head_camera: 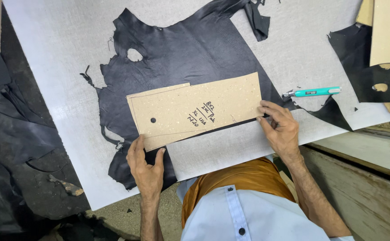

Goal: The person lays out a large piece of black leather on a work table, smooths it, and uses a utility knife to cut shapes around cardboard templates. The person handles multiple templates and leather pieces, cutting and setting aside finished pieces.

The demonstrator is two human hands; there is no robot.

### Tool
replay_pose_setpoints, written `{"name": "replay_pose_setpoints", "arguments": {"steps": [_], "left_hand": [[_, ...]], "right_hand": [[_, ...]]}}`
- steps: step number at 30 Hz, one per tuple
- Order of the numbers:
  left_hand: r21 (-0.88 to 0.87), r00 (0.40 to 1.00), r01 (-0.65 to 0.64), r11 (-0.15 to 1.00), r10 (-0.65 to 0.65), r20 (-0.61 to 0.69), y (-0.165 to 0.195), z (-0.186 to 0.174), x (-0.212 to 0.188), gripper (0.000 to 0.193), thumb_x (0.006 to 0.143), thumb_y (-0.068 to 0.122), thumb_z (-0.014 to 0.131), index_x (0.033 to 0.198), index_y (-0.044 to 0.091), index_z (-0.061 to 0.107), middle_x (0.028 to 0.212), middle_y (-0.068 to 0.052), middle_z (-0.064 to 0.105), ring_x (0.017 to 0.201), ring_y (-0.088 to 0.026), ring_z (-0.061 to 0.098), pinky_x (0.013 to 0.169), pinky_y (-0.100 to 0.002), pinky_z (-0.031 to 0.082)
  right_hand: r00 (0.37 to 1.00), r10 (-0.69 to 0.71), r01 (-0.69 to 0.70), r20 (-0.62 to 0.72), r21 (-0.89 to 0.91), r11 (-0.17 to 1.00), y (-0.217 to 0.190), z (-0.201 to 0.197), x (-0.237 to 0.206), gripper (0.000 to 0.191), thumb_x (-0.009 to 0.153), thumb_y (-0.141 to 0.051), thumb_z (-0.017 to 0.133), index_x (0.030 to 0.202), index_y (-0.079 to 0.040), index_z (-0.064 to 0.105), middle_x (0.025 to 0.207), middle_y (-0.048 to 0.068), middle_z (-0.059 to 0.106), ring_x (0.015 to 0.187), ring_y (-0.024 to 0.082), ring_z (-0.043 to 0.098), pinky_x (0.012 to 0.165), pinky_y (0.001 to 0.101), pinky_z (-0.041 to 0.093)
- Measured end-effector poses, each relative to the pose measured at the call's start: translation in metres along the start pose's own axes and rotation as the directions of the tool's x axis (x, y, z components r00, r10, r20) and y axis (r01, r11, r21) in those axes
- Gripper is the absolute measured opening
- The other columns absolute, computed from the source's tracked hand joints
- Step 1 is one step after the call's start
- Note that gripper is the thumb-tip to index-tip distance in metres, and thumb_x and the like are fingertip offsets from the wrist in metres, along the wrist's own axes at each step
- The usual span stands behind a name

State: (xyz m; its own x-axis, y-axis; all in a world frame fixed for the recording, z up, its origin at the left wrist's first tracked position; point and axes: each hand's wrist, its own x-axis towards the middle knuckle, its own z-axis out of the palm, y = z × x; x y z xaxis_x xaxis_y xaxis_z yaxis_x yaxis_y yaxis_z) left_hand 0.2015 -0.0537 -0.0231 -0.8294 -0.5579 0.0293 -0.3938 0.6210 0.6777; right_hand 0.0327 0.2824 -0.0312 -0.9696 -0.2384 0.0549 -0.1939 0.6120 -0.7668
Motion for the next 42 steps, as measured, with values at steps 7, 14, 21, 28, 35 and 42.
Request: {"name": "replay_pose_setpoints", "arguments": {"steps": [7, 14, 21, 28, 35, 42], "left_hand": [[0.069, 0.999, -0.022, 0.997, 0.023, -0.021, -0.003, 0.001, 0.001, 0.055, 0.086, 0.018, 0.084, 0.135, 0.001, 0.064, 0.139, -0.018, 0.055, 0.13, -0.032, 0.048, 0.106, -0.051, 0.044], [0.055, 0.999, -0.008, 0.998, 0.01, -0.04, 0.0, 0.002, 0.001, 0.05, 0.084, 0.019, 0.086, 0.128, 0.002, 0.069, 0.132, -0.017, 0.054, 0.124, -0.031, 0.049, 0.099, -0.047, 0.047], [0.075, 0.998, -0.014, 0.997, 0.018, -0.058, 0.003, 0.003, 0.001, 0.049, 0.084, 0.017, 0.086, 0.127, 0.002, 0.07, 0.132, -0.017, 0.054, 0.124, -0.031, 0.049, 0.098, -0.048, 0.048], [0.074, 0.997, -0.029, 0.997, 0.035, -0.068, -0.005, 0.005, 0.0, 0.046, 0.085, 0.016, 0.084, 0.125, 0.0, 0.071, 0.134, -0.02, 0.059, 0.128, -0.033, 0.053, 0.103, -0.048, 0.048], [0.07, 0.997, -0.022, 0.997, 0.027, -0.075, -0.003, 0.005, -0.003, 0.042, 0.088, 0.011, 0.081, 0.127, 0.0, 0.07, 0.132, -0.018, 0.067, 0.126, -0.029, 0.061, 0.108, -0.047, 0.046], [0.095, 0.997, -0.027, 0.995, 0.033, -0.067, 0.006, 0.006, 0.002, 0.042, 0.087, 0.01, 0.082, 0.125, -0.001, 0.071, 0.129, -0.017, 0.069, 0.125, -0.029, 0.062, 0.108, -0.048, 0.046]], "right_hand": [[1.0, 0.019, -0.019, -0.004, -0.013, 1.0, 0.003, -0.001, -0.006, 0.022, 0.092, -0.007, 0.076, 0.114, -0.006, 0.077, 0.128, 0.006, 0.073, 0.082, 0.008, 0.055, 0.065, 0.0215, 0.05], [1.0, -0.003, 0.003, -0.007, 0.005, 1.0, 0.002, -0.002, -0.006, 0.021, 0.094, -0.007, 0.074, 0.114, -0.006, 0.076, 0.128, 0.007, 0.073, 0.09, 0.009, 0.059, 0.07, 0.0218, 0.052], [0.999, -0.042, 0.043, -0.034, 0.007, 0.999, 0.001, -0.002, -0.009, 0.019, 0.096, -0.007, 0.072, 0.115, -0.006, 0.076, 0.126, 0.008, 0.073, 0.097, 0.011, 0.062, 0.077, 0.0238, 0.053], [0.997, -0.047, 0.049, -0.068, 0.031, 0.998, 0.006, 0.0, -0.009, 0.019, 0.094, -0.005, 0.072, 0.113, -0.007, 0.077, 0.125, 0.008, 0.074, 0.102, 0.015, 0.066, 0.082, 0.0265, 0.055], [0.997, -0.015, 0.019, -0.077, 0.055, 0.998, 0.01, -0.002, -0.013, 0.018, 0.095, -0.004, 0.071, 0.112, -0.006, 0.077, 0.124, 0.009, 0.074, 0.112, 0.018, 0.067, 0.09, 0.0291, 0.057], [0.997, -0.002, 0.007, -0.072, 0.07, 0.998, 0.01, -0.006, -0.012, 0.017, 0.096, -0.003, 0.069, 0.112, -0.004, 0.076, 0.126, 0.011, 0.072, 0.121, 0.021, 0.067, 0.103, 0.033, 0.056]]}}
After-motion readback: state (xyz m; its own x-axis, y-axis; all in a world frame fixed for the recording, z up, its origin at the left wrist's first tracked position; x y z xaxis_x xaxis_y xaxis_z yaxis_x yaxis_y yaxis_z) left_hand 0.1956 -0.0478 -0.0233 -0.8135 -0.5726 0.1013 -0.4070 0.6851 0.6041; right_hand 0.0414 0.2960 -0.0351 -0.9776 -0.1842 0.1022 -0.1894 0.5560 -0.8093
